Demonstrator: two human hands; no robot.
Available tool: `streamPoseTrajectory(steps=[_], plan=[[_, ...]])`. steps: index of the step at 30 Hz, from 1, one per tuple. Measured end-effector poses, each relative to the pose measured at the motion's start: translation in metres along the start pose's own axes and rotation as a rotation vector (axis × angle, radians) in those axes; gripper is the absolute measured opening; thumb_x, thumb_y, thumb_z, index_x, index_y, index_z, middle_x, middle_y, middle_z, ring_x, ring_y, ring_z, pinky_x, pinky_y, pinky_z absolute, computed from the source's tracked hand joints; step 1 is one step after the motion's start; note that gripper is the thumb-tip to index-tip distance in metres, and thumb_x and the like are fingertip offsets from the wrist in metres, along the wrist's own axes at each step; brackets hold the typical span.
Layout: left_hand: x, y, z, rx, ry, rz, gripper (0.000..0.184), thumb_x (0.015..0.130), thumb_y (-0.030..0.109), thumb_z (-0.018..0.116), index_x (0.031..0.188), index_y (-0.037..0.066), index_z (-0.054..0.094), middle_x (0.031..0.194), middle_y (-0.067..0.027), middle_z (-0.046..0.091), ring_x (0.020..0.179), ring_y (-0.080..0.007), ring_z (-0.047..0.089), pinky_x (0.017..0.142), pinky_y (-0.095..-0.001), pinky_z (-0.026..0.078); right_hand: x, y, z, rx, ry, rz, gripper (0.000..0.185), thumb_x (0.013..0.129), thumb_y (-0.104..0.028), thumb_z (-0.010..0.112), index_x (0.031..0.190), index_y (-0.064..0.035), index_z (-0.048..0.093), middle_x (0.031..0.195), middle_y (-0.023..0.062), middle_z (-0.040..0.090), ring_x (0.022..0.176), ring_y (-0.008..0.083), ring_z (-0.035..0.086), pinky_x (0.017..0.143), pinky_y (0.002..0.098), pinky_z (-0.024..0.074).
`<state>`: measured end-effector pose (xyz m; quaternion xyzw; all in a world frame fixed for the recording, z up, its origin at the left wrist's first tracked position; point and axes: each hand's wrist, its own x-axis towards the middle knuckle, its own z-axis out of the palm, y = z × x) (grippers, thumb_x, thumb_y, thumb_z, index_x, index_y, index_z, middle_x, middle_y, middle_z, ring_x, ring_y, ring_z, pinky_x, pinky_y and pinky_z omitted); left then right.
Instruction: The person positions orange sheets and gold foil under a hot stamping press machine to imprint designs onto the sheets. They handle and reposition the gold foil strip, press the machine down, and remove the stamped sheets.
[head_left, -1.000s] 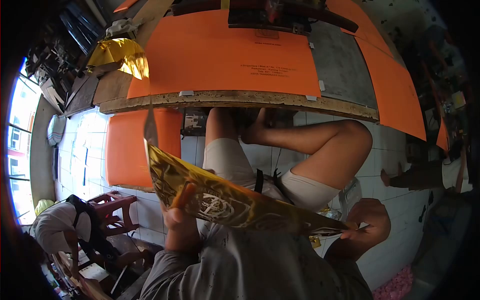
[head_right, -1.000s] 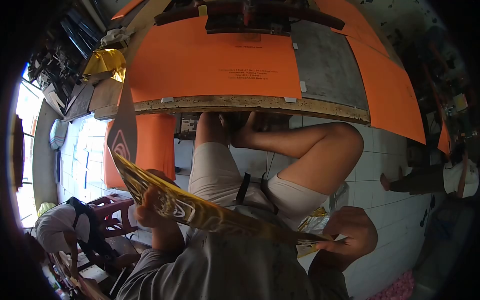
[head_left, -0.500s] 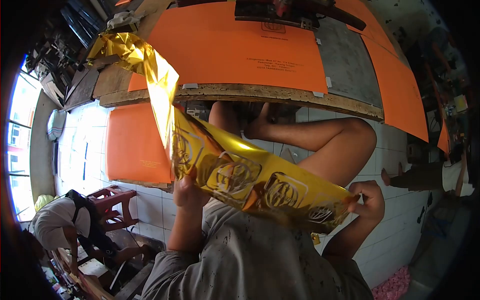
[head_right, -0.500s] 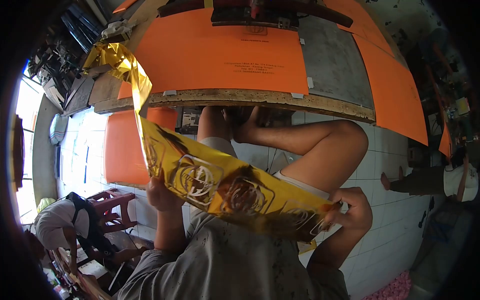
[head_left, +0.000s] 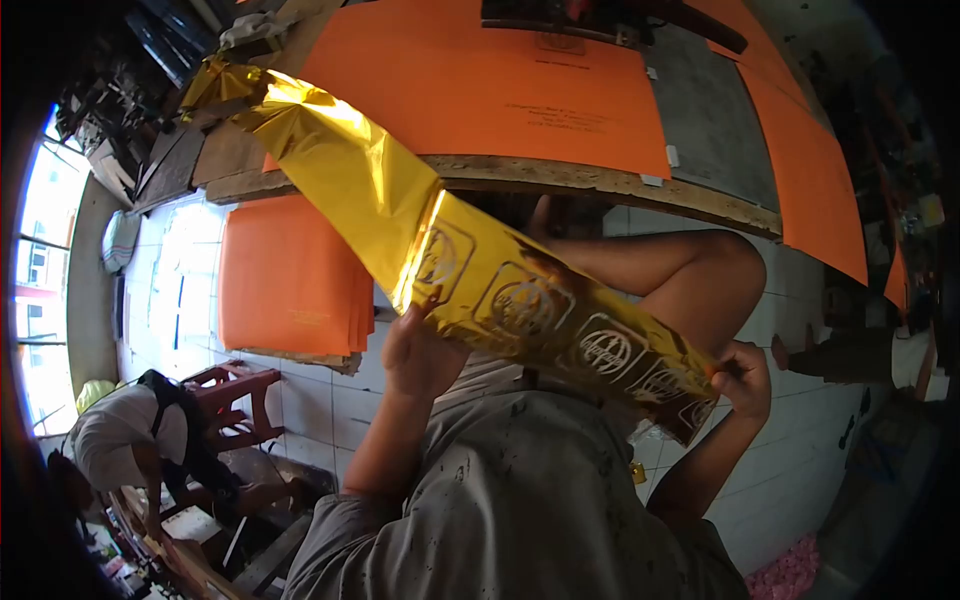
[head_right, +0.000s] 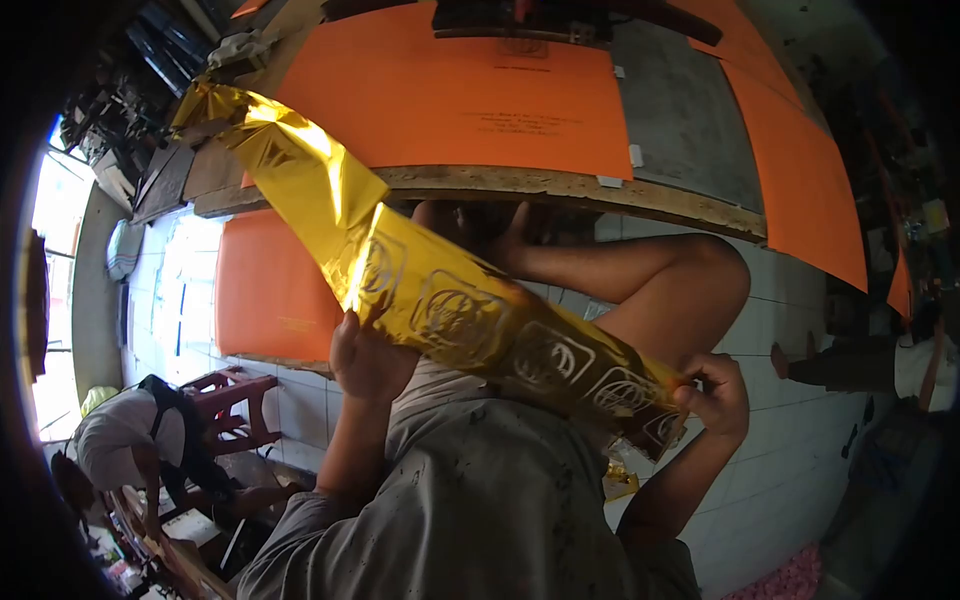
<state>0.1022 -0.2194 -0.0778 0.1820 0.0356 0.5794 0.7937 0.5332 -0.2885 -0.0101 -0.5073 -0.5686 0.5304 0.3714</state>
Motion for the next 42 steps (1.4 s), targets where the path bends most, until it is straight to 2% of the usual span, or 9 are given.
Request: streamPoseTrajectory(steps=[2,4,8,14,17,29,35,41,42], plan=[[0.005,-0.001,0.003,-0.085,0.013,-0.010,0.066,0.107,0.045,0.040,0.160,0.006,0.031,0.163,-0.0186,0.037,0.148,-0.0385,0.038,0.118,-0.0569,0.035,0.001,0.018,-0.004,-0.059,0.074,-0.132,0.042,0.091,-0.039,0.079,0.080,-0.0032,0.061,0.070,0.0018,0.064,0.060,0.0071,0.058,0.056,0.0224,0.0406],[0.010,-0.004,0.002,-0.188,-0.013,-0.021,0.070,0.109,0.053,0.031,0.161,0.007,0.029,0.164,-0.0189,0.035,0.148,-0.0398,0.039,0.117,-0.0582,0.037,-0.001,0.019,-0.005,-0.021,0.083,-0.086,0.041,0.091,-0.038,0.079,0.080,-0.0031,0.061,0.070,0.0012,0.063,0.061,0.0060,0.056,0.056,0.0220,0.0393],[0.014,-0.003,0.013,-0.268,0.109,-0.054,0.075,0.108,0.059,0.025,0.164,0.009,0.022,0.166,-0.0193,0.029,0.151,-0.0422,0.033,0.116,-0.0633,0.036,-0.006,0.013,-0.014,0.008,0.098,0.005,0.039,0.092,-0.037,0.078,0.083,-0.0028,0.062,0.072,-0.0003,0.063,0.064,0.0052,0.054,0.060,0.0222,0.0394],[0.017,-0.001,0.024,-0.360,0.079,-0.107,0.081,0.105,0.065,0.028,0.165,0.011,0.019,0.167,-0.0203,0.026,0.152,-0.0430,0.030,0.116,-0.0670,0.034,-0.005,0.022,-0.023,0.006,0.158,-0.017,0.039,0.093,-0.037,0.078,0.088,-0.0026,0.062,0.077,-0.0013,0.063,0.067,0.0043,0.054,0.062,0.0215,0.0394],[0.016,-0.001,0.024,-0.255,0.093,-0.122,0.084,0.104,0.068,0.029,0.165,0.012,0.018,0.168,-0.0212,0.025,0.152,-0.0438,0.030,0.114,-0.0684,0.035,-0.005,0.024,-0.027,-0.009,0.175,0.011,0.038,0.093,-0.037,0.077,0.087,-0.0030,0.061,0.078,-0.0016,0.063,0.068,0.0039,0.053,0.062,0.0212,0.0390],[0.014,-0.005,0.020,-0.135,0.054,-0.157,0.085,0.103,0.070,0.029,0.165,0.012,0.017,0.167,-0.0200,0.026,0.151,-0.0428,0.032,0.112,-0.0691,0.037,-0.001,0.030,-0.032,0.014,0.176,0.048,0.036,0.095,-0.036,0.075,0.089,-0.0035,0.061,0.073,-0.0024,0.061,0.063,0.0024,0.050,0.057,0.0196,0.0347],[0.019,-0.006,0.016,-0.188,-0.002,-0.144,0.086,0.103,0.069,0.029,0.165,0.011,0.015,0.168,-0.0189,0.025,0.151,-0.0445,0.030,0.109,-0.0704,0.040,-0.003,0.028,-0.035,-0.006,0.143,0.045,0.036,0.095,-0.035,0.075,0.089,-0.0028,0.061,0.074,-0.0016,0.062,0.063,0.0028,0.050,0.057,0.0202,0.0361],[0.017,-0.001,0.006,-0.173,-0.002,-0.105,0.078,0.106,0.063,0.028,0.163,0.011,0.019,0.165,-0.0175,0.031,0.148,-0.0422,0.037,0.110,-0.0633,0.044,0.005,0.024,-0.028,-0.014,0.099,0.074,0.034,0.093,-0.031,0.077,0.087,-0.0017,0.060,0.074,-0.0001,0.062,0.064,0.0039,0.053,0.058,0.0203,0.0388],[0.013,0.003,-0.002,-0.130,-0.019,-0.080,0.074,0.107,0.058,0.031,0.162,0.010,0.026,0.164,-0.0170,0.034,0.147,-0.0410,0.038,0.111,-0.0622,0.042,0.008,0.021,-0.025,0.005,0.076,0.126,0.032,0.091,-0.028,0.078,0.087,-0.0010,0.061,0.074,0.0012,0.063,0.065,0.0053,0.056,0.060,0.0217,0.0434]])
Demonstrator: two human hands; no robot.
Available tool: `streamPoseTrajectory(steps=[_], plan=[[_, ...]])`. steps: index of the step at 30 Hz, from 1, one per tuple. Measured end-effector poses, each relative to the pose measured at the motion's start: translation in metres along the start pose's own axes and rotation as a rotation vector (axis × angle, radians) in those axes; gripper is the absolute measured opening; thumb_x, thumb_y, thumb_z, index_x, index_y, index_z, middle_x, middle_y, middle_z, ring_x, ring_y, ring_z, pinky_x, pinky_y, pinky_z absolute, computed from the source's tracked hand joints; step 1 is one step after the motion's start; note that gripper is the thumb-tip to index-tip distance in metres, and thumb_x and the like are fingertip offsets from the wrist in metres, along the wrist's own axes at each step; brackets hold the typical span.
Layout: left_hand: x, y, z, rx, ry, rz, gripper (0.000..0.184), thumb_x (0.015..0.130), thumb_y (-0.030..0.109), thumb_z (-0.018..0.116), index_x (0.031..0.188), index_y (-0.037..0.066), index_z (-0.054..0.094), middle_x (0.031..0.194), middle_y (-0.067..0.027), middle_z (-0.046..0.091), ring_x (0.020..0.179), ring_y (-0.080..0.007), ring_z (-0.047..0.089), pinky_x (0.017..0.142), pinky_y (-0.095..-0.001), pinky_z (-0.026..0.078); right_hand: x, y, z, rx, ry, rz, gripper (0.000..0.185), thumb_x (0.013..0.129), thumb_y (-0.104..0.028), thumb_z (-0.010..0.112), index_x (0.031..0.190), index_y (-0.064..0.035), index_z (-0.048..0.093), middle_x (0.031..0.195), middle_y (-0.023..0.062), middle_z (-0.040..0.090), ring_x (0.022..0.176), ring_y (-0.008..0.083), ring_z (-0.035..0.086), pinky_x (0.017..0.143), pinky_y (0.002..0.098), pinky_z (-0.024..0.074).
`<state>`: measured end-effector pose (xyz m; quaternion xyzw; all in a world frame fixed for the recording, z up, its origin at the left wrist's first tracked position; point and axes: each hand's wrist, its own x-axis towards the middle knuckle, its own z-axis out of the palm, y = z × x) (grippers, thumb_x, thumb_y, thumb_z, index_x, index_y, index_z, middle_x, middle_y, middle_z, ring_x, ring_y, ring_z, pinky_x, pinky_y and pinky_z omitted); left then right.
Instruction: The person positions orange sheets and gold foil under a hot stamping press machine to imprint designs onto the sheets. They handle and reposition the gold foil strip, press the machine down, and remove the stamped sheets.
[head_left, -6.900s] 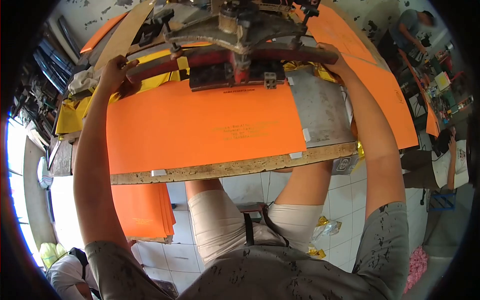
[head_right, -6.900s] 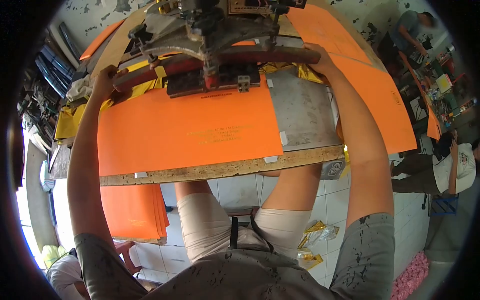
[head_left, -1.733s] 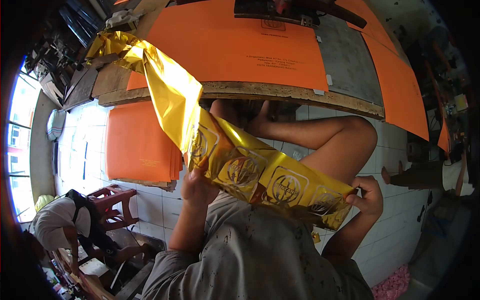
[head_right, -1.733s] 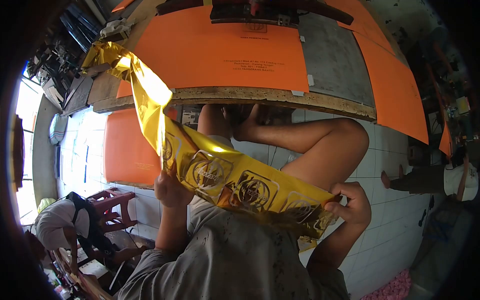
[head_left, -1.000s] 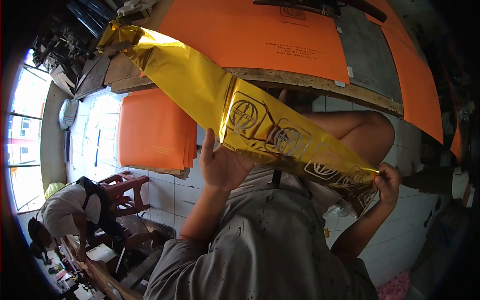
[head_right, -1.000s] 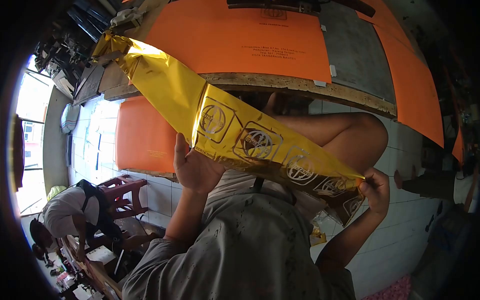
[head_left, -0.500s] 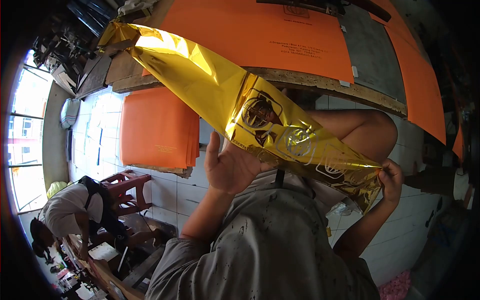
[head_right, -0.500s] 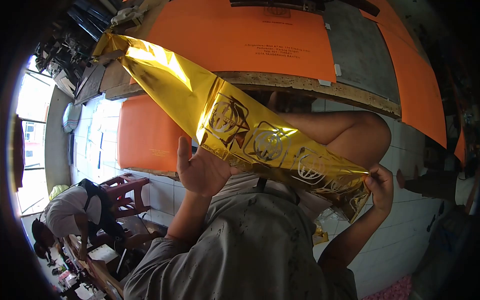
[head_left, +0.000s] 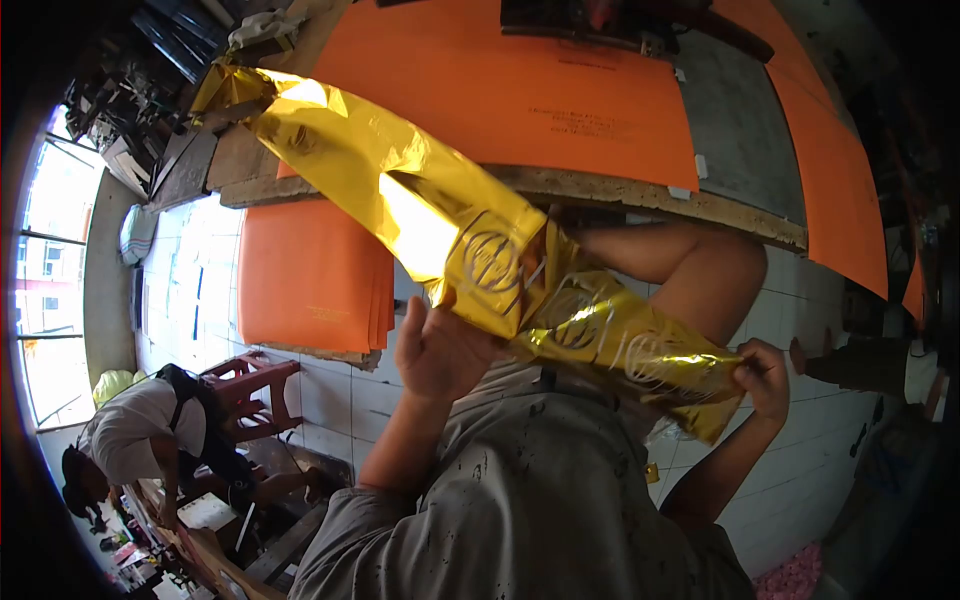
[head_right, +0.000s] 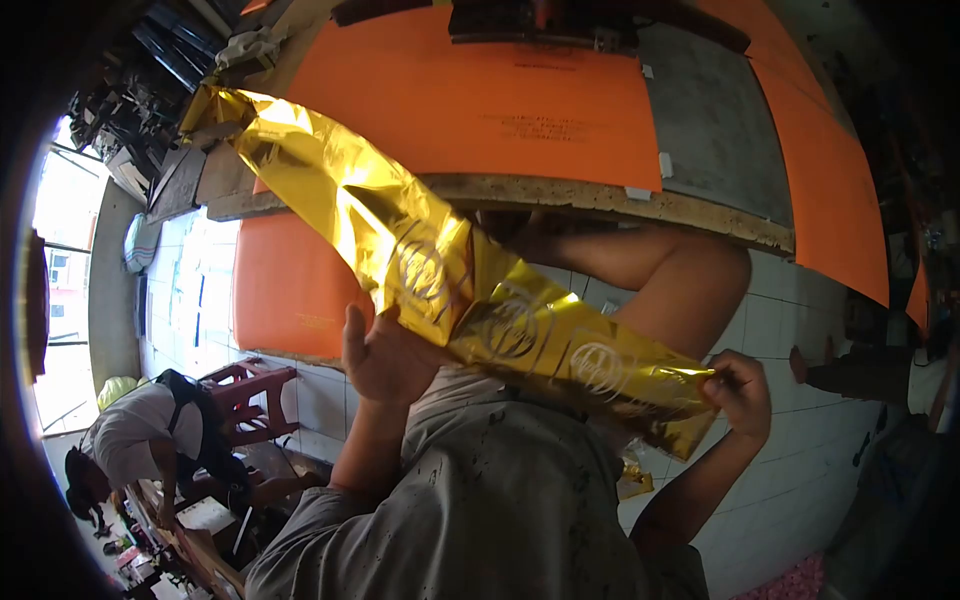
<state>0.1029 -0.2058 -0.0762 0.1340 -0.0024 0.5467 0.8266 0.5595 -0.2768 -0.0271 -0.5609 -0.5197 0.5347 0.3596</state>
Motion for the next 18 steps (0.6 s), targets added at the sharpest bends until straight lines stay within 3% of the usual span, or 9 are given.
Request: streamPoseTrajectory(steps=[1,3,5,6,7,9,12,15,18], plan=[[-0.005,0.001,0.001,0.064,0.248,0.135,0.070,0.107,0.054,0.033,0.159,0.007,0.032,0.162,-0.0170,0.038,0.147,-0.0391,0.038,0.115,-0.0606,0.038,0.004,0.004,0.001,-0.012,-0.034,0.063,0.027,0.091,-0.024,0.077,0.089,-0.0001,0.064,0.075,0.0020,0.065,0.067,0.0075,0.061,0.061,0.0237,0.0479],[-0.002,0.016,-0.004,0.152,0.048,0.219,0.070,0.107,0.051,0.034,0.158,0.003,0.034,0.160,-0.0168,0.040,0.148,-0.0373,0.038,0.118,-0.0593,0.033,0.017,0.012,0.012,-0.096,-0.088,0.025,0.020,0.091,-0.017,0.076,0.093,0.0004,0.067,0.077,0.0022,0.067,0.072,0.0103,0.064,0.066,0.0266,0.0520],[-0.008,0.038,-0.003,0.272,0.022,0.292,0.070,0.107,0.053,0.038,0.159,0.006,0.032,0.152,-0.0179,0.050,0.139,-0.0375,0.049,0.115,-0.0576,0.039,0.031,0.012,0.029,-0.153,-0.142,0.094,0.015,0.092,-0.012,0.075,0.098,0.0001,0.068,0.081,0.0025,0.069,0.077,0.0120,0.067,0.072,0.0289,0.0540],[-0.015,0.047,-0.001,0.317,0.108,0.341,0.068,0.107,0.051,0.040,0.157,0.005,0.035,0.145,-0.0192,0.056,0.134,-0.0361,0.053,0.112,-0.0569,0.043,0.038,0.008,0.037,-0.159,-0.176,0.232,0.015,0.093,-0.012,0.075,0.101,-0.0008,0.069,0.084,0.0033,0.071,0.081,0.0119,0.068,0.077,0.0311,0.0544],[-0.023,0.068,-0.011,0.432,0.058,0.213,0.066,0.107,0.049,0.042,0.155,0.004,0.038,0.146,-0.0192,0.055,0.136,-0.0356,0.052,0.111,-0.0575,0.045,0.047,0.018,0.044,-0.184,-0.243,0.127,0.017,0.094,-0.014,0.075,0.103,-0.0011,0.069,0.084,0.0032,0.072,0.081,0.0110,0.068,0.076,0.0312,0.0543],[-0.023,0.082,-0.008,0.350,0.038,0.434,0.065,0.107,0.048,0.044,0.153,0.003,0.041,0.144,-0.0188,0.057,0.133,-0.0366,0.055,0.110,-0.0569,0.046,0.061,0.025,0.060,-0.180,-0.288,0.112,0.020,0.095,-0.017,0.075,0.105,-0.0013,0.069,0.086,0.0030,0.072,0.080,0.0108,0.068,0.076,0.0314,0.0541],[-0.034,0.110,-0.011,0.180,0.129,0.546,0.059,0.106,0.044,0.047,0.150,0.004,0.046,0.138,-0.0176,0.062,0.128,-0.0355,0.060,0.110,-0.0554,0.047,0.086,0.036,0.074,-0.187,-0.378,0.053,0.022,0.096,-0.020,0.075,0.107,-0.0016,0.069,0.088,0.0027,0.072,0.079,0.0108,0.067,0.076,0.0309,0.0535],[-0.046,0.139,-0.025,0.365,0.195,0.617,0.051,0.107,0.038,0.046,0.145,0.006,0.054,0.142,-0.0148,0.061,0.129,-0.0330,0.060,0.110,-0.0538,0.047,0.103,0.048,0.088,-0.170,-0.418,0.089,0.022,0.098,-0.022,0.074,0.108,-0.0031,0.070,0.090,0.0012,0.071,0.080,0.0088,0.066,0.074,0.0290,0.0527],[-0.036,0.149,0.004,0.431,0.424,0.701,0.054,0.103,0.040,0.053,0.143,0.004,0.055,0.139,-0.0162,0.062,0.127,-0.0343,0.060,0.109,-0.0539,0.047,0.116,0.053,0.092,-0.059,-0.441,0.221,0.020,0.100,-0.024,0.071,0.109,-0.0052,0.070,0.091,-0.0011,0.070,0.082,0.0058,0.063,0.074,0.0255,0.0516]])
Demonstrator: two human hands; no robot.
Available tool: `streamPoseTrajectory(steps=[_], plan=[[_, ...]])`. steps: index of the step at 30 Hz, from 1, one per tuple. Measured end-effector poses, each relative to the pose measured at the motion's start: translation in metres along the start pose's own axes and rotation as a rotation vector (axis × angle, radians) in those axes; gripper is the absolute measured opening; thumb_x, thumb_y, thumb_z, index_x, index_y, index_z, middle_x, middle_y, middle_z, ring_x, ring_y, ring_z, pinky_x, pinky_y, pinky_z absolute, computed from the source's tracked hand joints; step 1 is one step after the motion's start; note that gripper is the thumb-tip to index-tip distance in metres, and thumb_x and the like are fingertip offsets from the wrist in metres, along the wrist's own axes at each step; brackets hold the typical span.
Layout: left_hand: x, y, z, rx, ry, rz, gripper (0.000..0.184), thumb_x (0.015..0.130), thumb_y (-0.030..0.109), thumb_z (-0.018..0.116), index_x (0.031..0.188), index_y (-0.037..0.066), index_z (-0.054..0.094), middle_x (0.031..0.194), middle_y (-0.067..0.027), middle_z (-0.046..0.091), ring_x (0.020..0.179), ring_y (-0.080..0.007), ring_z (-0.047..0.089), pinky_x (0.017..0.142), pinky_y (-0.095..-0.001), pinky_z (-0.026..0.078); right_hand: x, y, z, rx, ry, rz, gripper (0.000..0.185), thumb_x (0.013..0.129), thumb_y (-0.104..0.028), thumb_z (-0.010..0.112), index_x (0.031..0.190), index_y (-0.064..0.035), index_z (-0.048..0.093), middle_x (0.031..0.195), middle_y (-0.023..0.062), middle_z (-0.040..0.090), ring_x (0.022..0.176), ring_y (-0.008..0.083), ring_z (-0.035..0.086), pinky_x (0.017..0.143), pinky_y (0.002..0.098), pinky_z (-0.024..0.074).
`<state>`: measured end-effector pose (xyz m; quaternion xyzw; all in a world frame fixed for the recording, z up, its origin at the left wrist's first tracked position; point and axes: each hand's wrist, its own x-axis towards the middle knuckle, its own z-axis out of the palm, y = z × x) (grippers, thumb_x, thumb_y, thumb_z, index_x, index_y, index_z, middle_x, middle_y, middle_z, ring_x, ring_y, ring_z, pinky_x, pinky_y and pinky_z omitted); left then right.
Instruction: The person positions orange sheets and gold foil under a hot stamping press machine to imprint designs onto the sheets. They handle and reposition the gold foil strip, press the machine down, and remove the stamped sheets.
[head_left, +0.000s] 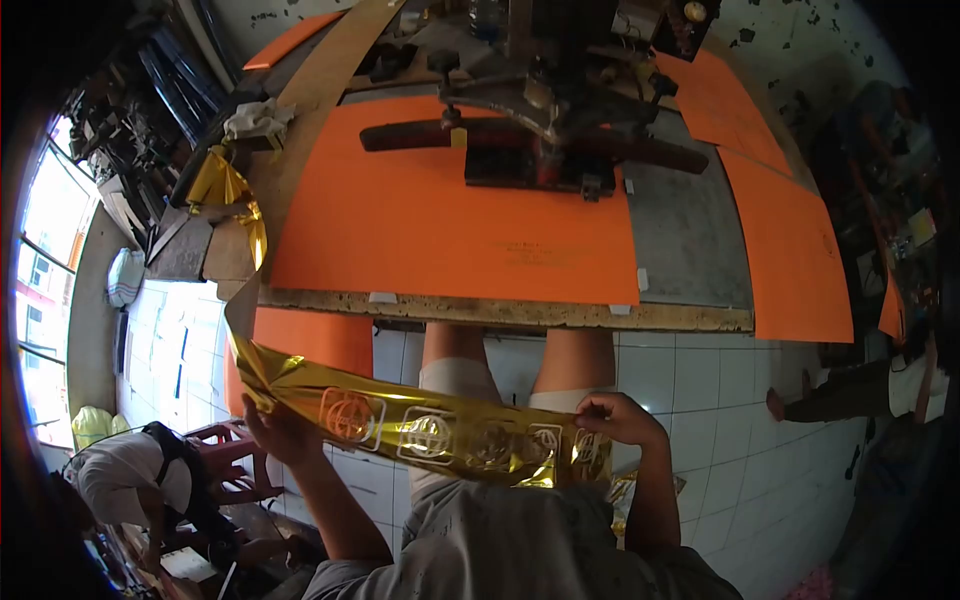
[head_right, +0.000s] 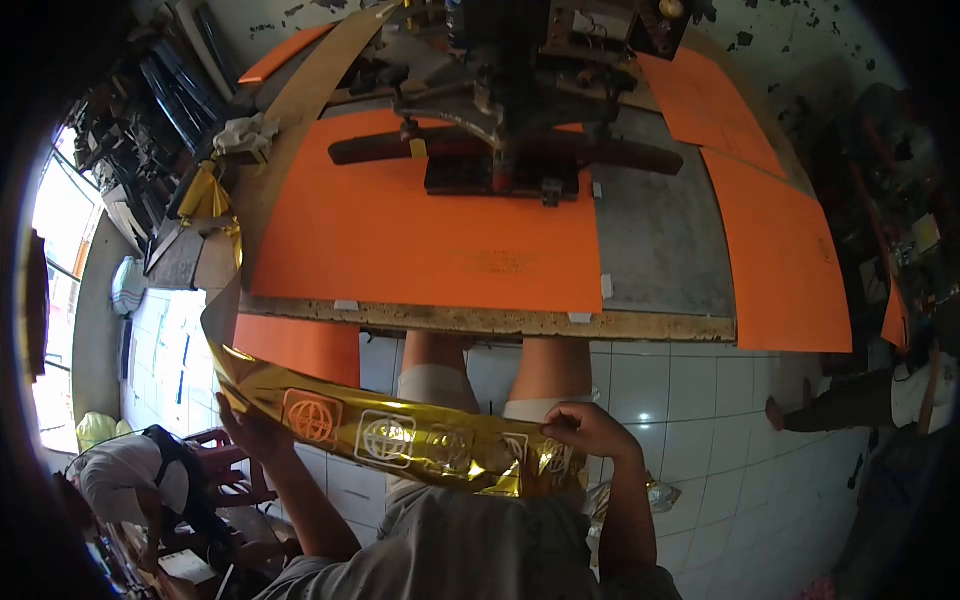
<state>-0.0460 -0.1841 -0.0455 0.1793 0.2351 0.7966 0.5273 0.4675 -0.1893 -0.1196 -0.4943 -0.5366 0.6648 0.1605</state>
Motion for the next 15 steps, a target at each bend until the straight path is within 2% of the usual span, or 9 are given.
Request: streamPoseTrajectory(steps=[1,2,5,6,8,9,10,13,15], plan=[[0.003,0.007,-0.003,0.013,0.051,0.021,0.054,0.103,0.040,0.054,0.143,0.004,0.055,0.139,-0.0164,0.062,0.127,-0.0341,0.060,0.109,-0.0539,0.046,0.003,-0.001,-0.002,0.041,-0.017,-0.017,0.020,0.101,-0.024,0.071,0.109,-0.0054,0.070,0.091,-0.0015,0.069,0.083,0.0053,0.063,0.074,0.0248,0.0514],[0.009,0.020,-0.038,0.161,0.192,0.145,0.053,0.102,0.041,0.056,0.139,0.004,0.057,0.133,-0.0152,0.065,0.122,-0.0317,0.063,0.106,-0.0511,0.049,0.004,-0.005,-0.004,0.013,-0.006,-0.045,0.021,0.101,-0.024,0.070,0.108,-0.0040,0.070,0.093,0.0007,0.070,0.085,0.0078,0.063,0.079,0.0264,0.0515],[0.018,0.038,-0.053,0.294,0.382,0.218,0.048,0.101,0.044,0.058,0.129,0.005,0.062,0.119,-0.0128,0.070,0.110,-0.0286,0.068,0.097,-0.0463,0.056,0.004,-0.018,-0.011,-0.273,0.208,-0.278,0.019,0.102,-0.022,0.068,0.106,-0.0030,0.070,0.094,0.0034,0.071,0.088,0.0129,0.065,0.086,0.0298,0.0513],[0.019,0.038,-0.039,0.337,0.409,0.242,0.043,0.100,0.045,0.061,0.119,0.007,0.064,0.105,-0.0076,0.073,0.089,-0.0214,0.073,0.077,-0.0368,0.062,0.005,-0.017,-0.014,-0.219,0.370,-0.287,0.023,0.103,-0.025,0.065,0.104,-0.0027,0.069,0.094,0.0046,0.071,0.088,0.0145,0.066,0.086,0.0311,0.0510],[0.027,0.060,-0.071,0.403,0.416,0.202,0.040,0.100,0.045,0.062,0.114,0.008,0.065,0.099,-0.0045,0.073,0.078,-0.0164,0.072,0.065,-0.0310,0.061,0.006,-0.010,-0.024,-0.108,0.697,-0.300,0.031,0.106,-0.031,0.060,0.101,-0.0021,0.069,0.093,0.0070,0.072,0.089,0.0178,0.067,0.086,0.0335,0.0504],[0.031,0.066,-0.071,0.436,0.419,0.181,0.038,0.100,0.045,0.062,0.112,0.009,0.065,0.096,-0.0030,0.074,0.072,-0.0139,0.072,0.059,-0.0280,0.060,0.006,-0.008,-0.033,-0.024,0.796,-0.358,0.037,0.107,-0.036,0.055,0.101,-0.0019,0.067,0.093,0.0074,0.071,0.089,0.0181,0.066,0.085,0.0335,0.0496],[0.032,0.057,-0.046,0.375,0.406,0.253,0.031,0.102,0.041,0.061,0.108,0.011,0.065,0.089,0.0008,0.072,0.062,-0.0083,0.067,0.050,-0.0219,0.054,0.004,-0.007,-0.042,0.063,0.894,-0.413,0.043,0.108,-0.041,0.051,0.101,-0.0017,0.066,0.092,0.0079,0.070,0.089,0.0185,0.066,0.083,0.0336,0.0487],[0.051,0.097,-0.152,0.353,0.008,0.060,0.028,0.104,0.040,0.059,0.108,0.013,0.064,0.087,0.0032,0.069,0.058,-0.0065,0.063,0.047,-0.0200,0.051,0.008,-0.007,-0.058,0.237,1.059,-0.498,0.054,0.109,-0.051,0.042,0.100,-0.0012,0.063,0.089,0.0090,0.068,0.086,0.0190,0.064,0.077,0.0336,0.0462],[0.045,0.106,-0.156,0.547,0.084,0.011,0.028,0.104,0.036,0.061,0.117,0.012,0.063,0.098,-0.0018,0.067,0.078,-0.0128,0.066,0.064,-0.0254,0.056,0.011,-0.007,-0.059,0.312,1.095,-0.533,0.057,0.109,-0.053,0.040,0.101,-0.0011,0.062,0.087,0.0089,0.067,0.083,0.0189,0.063,0.075,0.0335,0.0451]])
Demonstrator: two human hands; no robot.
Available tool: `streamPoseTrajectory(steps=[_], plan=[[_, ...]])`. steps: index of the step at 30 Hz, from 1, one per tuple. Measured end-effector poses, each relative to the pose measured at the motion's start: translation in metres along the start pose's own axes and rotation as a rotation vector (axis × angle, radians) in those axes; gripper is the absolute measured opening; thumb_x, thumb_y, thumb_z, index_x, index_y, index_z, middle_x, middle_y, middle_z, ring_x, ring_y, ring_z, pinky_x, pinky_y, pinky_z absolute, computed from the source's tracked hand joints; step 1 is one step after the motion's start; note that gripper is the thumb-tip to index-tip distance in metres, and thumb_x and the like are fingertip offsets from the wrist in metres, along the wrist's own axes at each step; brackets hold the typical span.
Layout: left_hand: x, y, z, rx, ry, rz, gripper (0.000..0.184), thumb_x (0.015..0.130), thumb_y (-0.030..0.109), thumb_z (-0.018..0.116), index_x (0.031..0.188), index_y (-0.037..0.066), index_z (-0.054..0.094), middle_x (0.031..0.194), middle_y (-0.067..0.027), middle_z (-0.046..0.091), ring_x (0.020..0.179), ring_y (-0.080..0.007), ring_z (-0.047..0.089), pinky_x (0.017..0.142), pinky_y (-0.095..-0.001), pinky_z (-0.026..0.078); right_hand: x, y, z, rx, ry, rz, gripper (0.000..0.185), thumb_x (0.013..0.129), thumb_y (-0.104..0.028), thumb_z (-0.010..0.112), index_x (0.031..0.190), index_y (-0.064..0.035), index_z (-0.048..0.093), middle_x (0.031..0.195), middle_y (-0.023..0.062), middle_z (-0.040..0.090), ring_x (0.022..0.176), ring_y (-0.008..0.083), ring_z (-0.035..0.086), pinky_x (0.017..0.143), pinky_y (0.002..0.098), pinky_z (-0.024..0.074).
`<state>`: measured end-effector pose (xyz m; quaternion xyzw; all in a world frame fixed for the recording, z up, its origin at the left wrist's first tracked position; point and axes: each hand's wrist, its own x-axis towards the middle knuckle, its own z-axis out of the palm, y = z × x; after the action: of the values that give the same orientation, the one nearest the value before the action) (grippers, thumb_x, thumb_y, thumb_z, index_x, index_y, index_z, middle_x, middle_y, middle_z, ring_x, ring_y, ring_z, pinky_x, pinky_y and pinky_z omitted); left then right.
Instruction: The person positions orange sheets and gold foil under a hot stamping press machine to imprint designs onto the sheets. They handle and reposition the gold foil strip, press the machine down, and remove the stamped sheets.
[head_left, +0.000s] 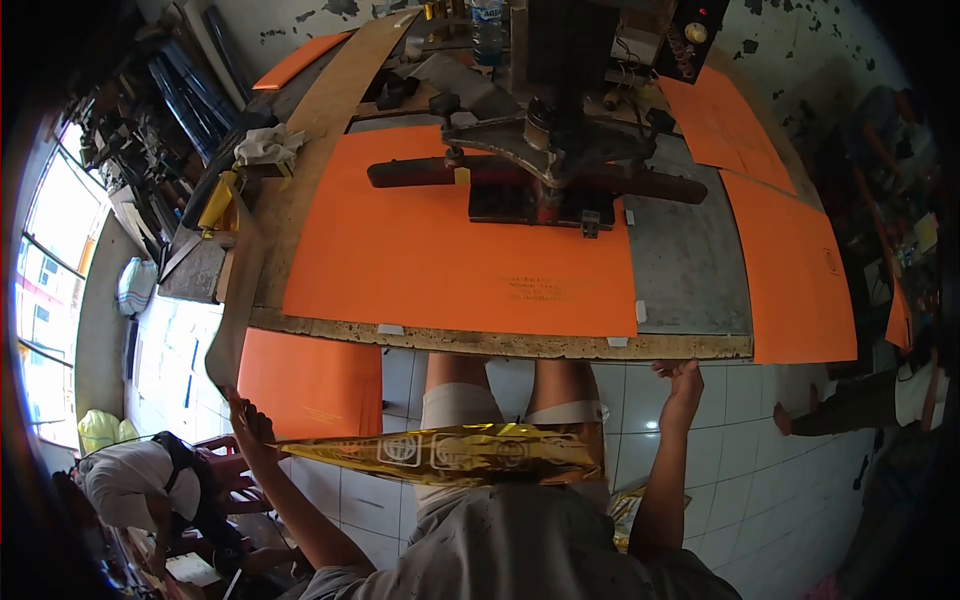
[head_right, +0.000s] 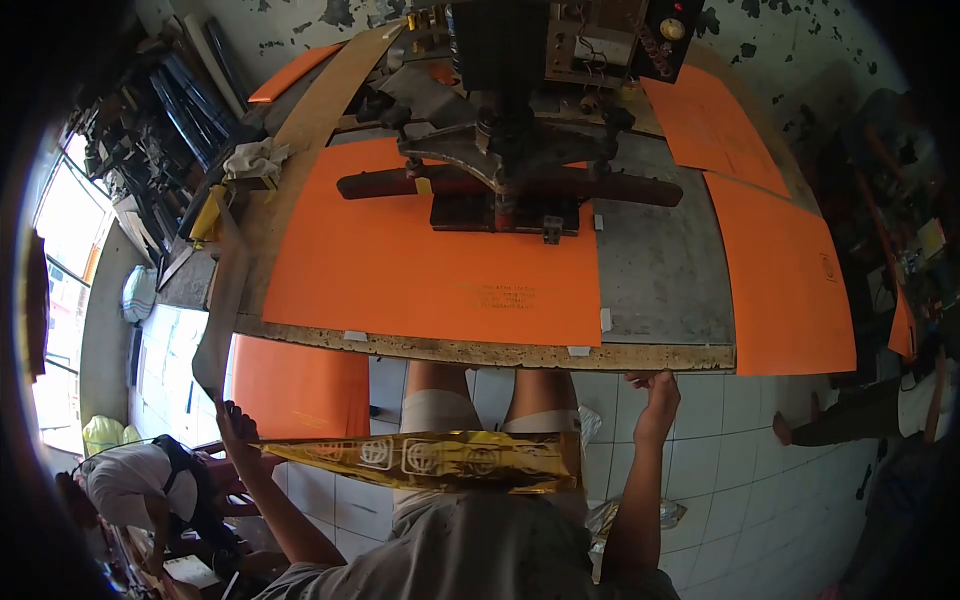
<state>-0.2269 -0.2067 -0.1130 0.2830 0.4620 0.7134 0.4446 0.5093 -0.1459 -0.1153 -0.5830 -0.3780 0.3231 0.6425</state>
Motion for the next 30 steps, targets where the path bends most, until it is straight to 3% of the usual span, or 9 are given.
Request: streamPoseTrajectory(steps=[4,6,7,10,18,20,24,27,30], plan=[[0.007,0.003,-0.021,0.421,0.271,-0.048,0.051,0.105,0.039,0.059,0.145,0.010,0.054,0.122,-0.0135,0.066,0.113,-0.0236,0.063,0.097,-0.0375,0.052,-0.004,0.004,0.005,0.045,0.021,-0.006,0.055,0.110,-0.052,0.041,0.098,-0.0015,0.061,0.083,0.0077,0.065,0.078,0.0177,0.062,0.073,0.0328,0.0442],[0.031,-0.025,-0.115,1.048,0.063,0.282,0.058,0.106,0.044,0.055,0.151,0.009,0.050,0.131,-0.0147,0.065,0.114,-0.0247,0.064,0.099,-0.0391,0.050,-0.004,0.004,0.006,0.029,0.020,-0.008,0.055,0.110,-0.051,0.041,0.095,-0.0019,0.060,0.081,0.0073,0.064,0.076,0.0170,0.061,0.072,0.0323,0.0437],[0.050,-0.025,-0.127,0.853,0.272,0.104,0.055,0.105,0.038,0.056,0.151,0.008,0.049,0.133,-0.0152,0.063,0.116,-0.0225,0.063,0.089,-0.0312,0.051,-0.005,0.002,0.005,0.025,0.015,-0.006,0.054,0.110,-0.051,0.042,0.093,-0.0022,0.060,0.080,0.0071,0.063,0.075,0.0168,0.060,0.072,0.0321,0.0434],[0.044,-0.003,-0.068,0.571,0.562,0.009,0.059,0.105,0.043,0.055,0.150,0.006,0.050,0.144,-0.0171,0.059,0.136,-0.0280,0.054,0.106,-0.0420,0.046,-0.008,-0.007,0.009,-0.038,0.045,-0.009,0.054,0.110,-0.048,0.043,0.085,-0.0030,0.059,0.075,0.0063,0.061,0.070,0.0156,0.058,0.069,0.0312,0.0422],[0.020,-0.004,0.133,1.038,0.511,0.666,0.031,0.107,0.021,0.050,0.109,-0.003,0.068,0.102,-0.0097,0.069,0.096,-0.0217,0.065,0.088,-0.0369,0.050,-0.024,-0.041,0.011,-0.233,0.010,-0.190,0.045,0.108,-0.026,0.052,0.071,-0.0008,0.059,0.064,0.0046,0.057,0.055,0.0110,0.053,0.054,0.0285,0.0396],[0.013,-0.014,0.187,0.801,0.354,0.626,0.019,0.103,0.013,0.057,0.105,-0.002,0.069,0.096,-0.0073,0.068,0.092,-0.0184,0.064,0.084,-0.0326,0.050,-0.021,-0.057,0.023,-0.312,-0.001,-0.348,0.040,0.106,-0.019,0.054,0.071,-0.0005,0.060,0.063,0.0051,0.056,0.053,0.0106,0.052,0.052,0.0285,0.0395],[0.032,-0.004,0.266,0.990,0.024,0.710,0.014,0.097,0.006,0.065,0.110,0.002,0.069,0.095,-0.0072,0.065,0.089,-0.0180,0.061,0.084,-0.0309,0.048,0.010,-0.094,0.056,-0.729,0.036,-0.675,0.018,0.099,-0.021,0.068,0.096,-0.0029,0.066,0.093,0.0085,0.064,0.086,0.0234,0.062,0.077,0.0379,0.0480],[0.064,0.002,0.287,1.247,-0.009,0.739,0.026,0.097,0.020,0.067,0.118,0.004,0.069,0.112,-0.0130,0.064,0.108,-0.0273,0.060,0.095,-0.0401,0.048,0.037,-0.108,0.080,-0.973,-0.075,-0.700,0.028,0.096,-0.026,0.073,0.110,-0.0035,0.067,0.116,0.0103,0.060,0.111,0.0298,0.056,0.097,0.0469,0.0430],[0.104,-0.014,0.279,1.544,0.040,0.720,0.041,0.097,0.033,0.068,0.123,0.003,0.067,0.125,-0.0186,0.061,0.121,-0.0358,0.056,0.101,-0.0477,0.046,0.054,-0.106,0.100,-1.117,-0.090,-0.654,0.039,0.093,-0.031,0.076,0.115,-0.0006,0.068,0.116,0.0110,0.057,0.112,0.0295,0.054,0.098,0.0471,0.0434]])
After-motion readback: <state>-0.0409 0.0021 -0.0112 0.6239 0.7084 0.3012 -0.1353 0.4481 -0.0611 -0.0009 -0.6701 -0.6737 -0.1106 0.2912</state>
